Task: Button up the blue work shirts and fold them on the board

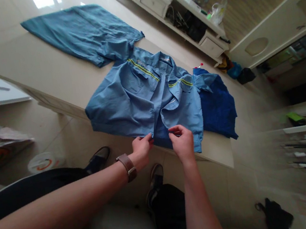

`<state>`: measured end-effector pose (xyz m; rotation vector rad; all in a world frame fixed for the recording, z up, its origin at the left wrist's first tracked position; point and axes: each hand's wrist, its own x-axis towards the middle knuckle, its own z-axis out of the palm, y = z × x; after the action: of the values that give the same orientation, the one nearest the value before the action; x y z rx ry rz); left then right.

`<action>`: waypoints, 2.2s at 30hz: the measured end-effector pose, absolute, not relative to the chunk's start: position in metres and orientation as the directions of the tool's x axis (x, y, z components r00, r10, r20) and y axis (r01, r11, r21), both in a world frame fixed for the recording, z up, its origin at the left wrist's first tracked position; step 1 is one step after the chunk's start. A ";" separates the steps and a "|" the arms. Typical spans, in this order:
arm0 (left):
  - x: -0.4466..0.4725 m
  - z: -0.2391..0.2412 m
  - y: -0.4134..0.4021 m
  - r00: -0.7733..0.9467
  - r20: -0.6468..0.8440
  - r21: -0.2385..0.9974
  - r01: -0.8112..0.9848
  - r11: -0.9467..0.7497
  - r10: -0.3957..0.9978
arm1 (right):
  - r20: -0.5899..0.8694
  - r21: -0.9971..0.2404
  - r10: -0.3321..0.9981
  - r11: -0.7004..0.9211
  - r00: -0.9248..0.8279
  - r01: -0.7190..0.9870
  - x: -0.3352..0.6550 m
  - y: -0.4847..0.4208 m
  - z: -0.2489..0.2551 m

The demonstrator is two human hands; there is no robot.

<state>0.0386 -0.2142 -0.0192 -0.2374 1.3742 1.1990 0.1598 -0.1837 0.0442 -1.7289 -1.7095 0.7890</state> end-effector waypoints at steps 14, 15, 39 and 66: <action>0.036 0.004 -0.217 -0.311 -0.570 0.748 -0.578 0.325 0.760 | -0.005 -0.793 1.000 -0.002 -0.003 0.609 0.137 -0.187 0.044; 0.035 0.005 -0.217 -0.297 -0.538 0.762 -0.572 0.304 0.789 | 0.003 -0.796 1.000 0.004 -0.003 0.605 0.137 -0.187 0.044; 0.001 0.028 -0.200 -0.157 -0.146 0.966 0.191 0.175 0.977 | 0.198 -0.864 0.974 0.120 0.110 0.489 0.127 -0.195 0.031; -0.001 0.006 -0.191 -0.150 -0.029 0.997 0.072 0.040 0.988 | 0.141 -0.921 0.980 0.077 0.141 0.382 0.128 -0.187 0.011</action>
<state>-0.0010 -0.1912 0.0060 1.1644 1.3911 1.2560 0.1284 -0.1875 0.0111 -1.4689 -1.4023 0.7952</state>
